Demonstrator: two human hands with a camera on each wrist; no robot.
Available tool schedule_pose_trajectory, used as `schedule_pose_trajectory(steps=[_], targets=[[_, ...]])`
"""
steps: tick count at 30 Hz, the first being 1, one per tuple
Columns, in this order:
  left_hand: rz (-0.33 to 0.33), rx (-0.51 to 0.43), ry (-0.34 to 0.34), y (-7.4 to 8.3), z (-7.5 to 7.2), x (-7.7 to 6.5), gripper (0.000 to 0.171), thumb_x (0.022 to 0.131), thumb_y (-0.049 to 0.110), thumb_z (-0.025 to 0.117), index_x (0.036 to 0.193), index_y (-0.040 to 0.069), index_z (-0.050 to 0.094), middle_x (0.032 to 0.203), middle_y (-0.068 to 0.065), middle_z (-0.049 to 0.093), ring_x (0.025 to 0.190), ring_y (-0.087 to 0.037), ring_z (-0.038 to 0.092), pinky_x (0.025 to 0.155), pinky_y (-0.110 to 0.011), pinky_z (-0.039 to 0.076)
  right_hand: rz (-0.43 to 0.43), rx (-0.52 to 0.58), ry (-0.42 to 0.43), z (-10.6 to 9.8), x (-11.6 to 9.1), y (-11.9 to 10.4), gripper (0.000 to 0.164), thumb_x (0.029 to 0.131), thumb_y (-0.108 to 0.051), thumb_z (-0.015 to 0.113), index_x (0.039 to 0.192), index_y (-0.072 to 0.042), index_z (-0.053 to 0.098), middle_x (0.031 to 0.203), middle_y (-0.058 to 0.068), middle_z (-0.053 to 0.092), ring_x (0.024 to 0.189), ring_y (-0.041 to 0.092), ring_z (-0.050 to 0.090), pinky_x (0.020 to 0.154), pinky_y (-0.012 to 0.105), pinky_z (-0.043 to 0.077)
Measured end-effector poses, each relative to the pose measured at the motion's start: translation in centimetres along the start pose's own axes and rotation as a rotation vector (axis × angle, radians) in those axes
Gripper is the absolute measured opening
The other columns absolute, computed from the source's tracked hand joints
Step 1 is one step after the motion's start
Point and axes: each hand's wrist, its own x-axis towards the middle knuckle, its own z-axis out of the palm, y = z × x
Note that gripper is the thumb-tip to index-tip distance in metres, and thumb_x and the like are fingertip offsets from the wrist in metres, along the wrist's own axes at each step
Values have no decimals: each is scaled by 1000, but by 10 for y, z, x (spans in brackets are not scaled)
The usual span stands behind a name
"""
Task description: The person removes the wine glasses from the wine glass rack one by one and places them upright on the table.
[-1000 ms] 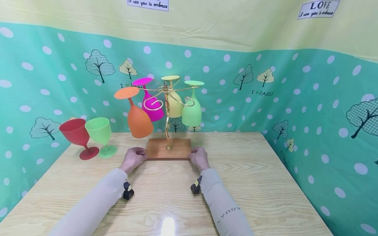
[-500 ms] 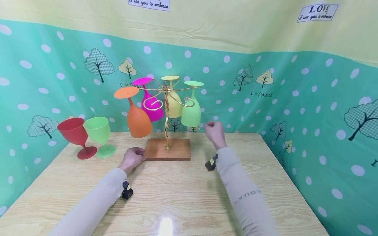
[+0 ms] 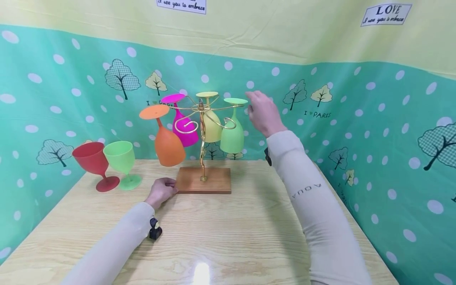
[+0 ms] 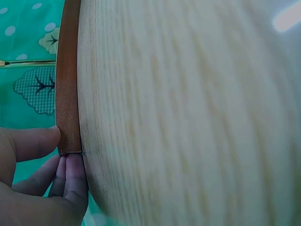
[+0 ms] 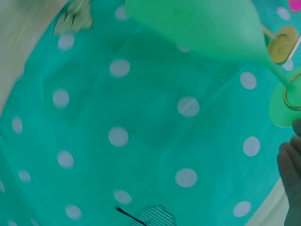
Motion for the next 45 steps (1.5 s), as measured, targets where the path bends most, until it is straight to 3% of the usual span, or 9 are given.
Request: schedule_pose_trajectory(steps=[5, 10, 15, 18, 21, 30, 39, 45], targets=[[7, -10, 3, -1, 0, 1, 34, 77, -4, 66, 111, -8, 63, 105, -21, 64, 97, -31, 60, 83, -38, 51, -48, -115, -200, -2, 18, -6, 51, 96, 2, 45, 145, -13, 40, 145, 9, 44, 133, 29, 40, 108, 42, 35], [3, -3, 8, -2, 0, 1, 35, 76, -4, 66, 110, -8, 63, 104, -21, 65, 97, -30, 60, 83, -37, 51, -72, -210, -262, 3, 25, -7, 50, 94, 5, 47, 141, -11, 47, 140, 9, 50, 126, 32, 49, 99, 46, 44], [2, 5, -4, -1, 0, 2, 36, 76, -4, 66, 112, -8, 62, 106, -21, 65, 99, -31, 60, 85, -39, 50, -67, -232, -209, 6, 21, -4, 30, 92, 6, 46, 113, -10, 61, 119, 11, 65, 101, 34, 62, 83, 47, 51], [-1, 5, -7, -1, 0, 2, 36, 77, -4, 66, 113, -8, 62, 108, -21, 64, 100, -31, 59, 86, -39, 50, -74, -219, -159, 7, 17, -2, 19, 96, 2, 44, 97, -10, 59, 103, 10, 69, 86, 32, 63, 77, 46, 51], [4, 8, -9, 0, 1, 2, 36, 78, -4, 65, 113, -9, 61, 109, -22, 64, 101, -32, 59, 87, -41, 49, -83, -201, -125, 7, 13, 0, 17, 99, -5, 43, 93, -10, 58, 92, 9, 69, 74, 29, 60, 71, 44, 51], [-3, 14, -22, -1, 0, 2, 36, 80, -3, 66, 115, -7, 61, 111, -22, 62, 102, -32, 59, 88, -42, 49, -55, -181, -129, -1, 3, -2, 31, 102, -11, 38, 125, -10, 59, 117, 11, 66, 79, 29, 64, 74, 44, 54], [4, 8, -21, -3, 0, 4, 36, 79, -2, 66, 114, -7, 61, 110, -21, 63, 100, -31, 59, 85, -40, 50, -169, -133, -66, -10, 6, -8, 29, 100, -6, 44, 123, -5, 62, 113, 13, 67, 97, 31, 65, 82, 45, 53], [5, 12, -26, -2, 0, 4, 37, 79, -2, 66, 115, -7, 61, 111, -22, 62, 103, -33, 58, 88, -42, 49, -169, -115, -84, -12, 19, -19, 30, 100, -7, 42, 123, -6, 63, 114, 12, 67, 100, 30, 64, 87, 44, 51]])
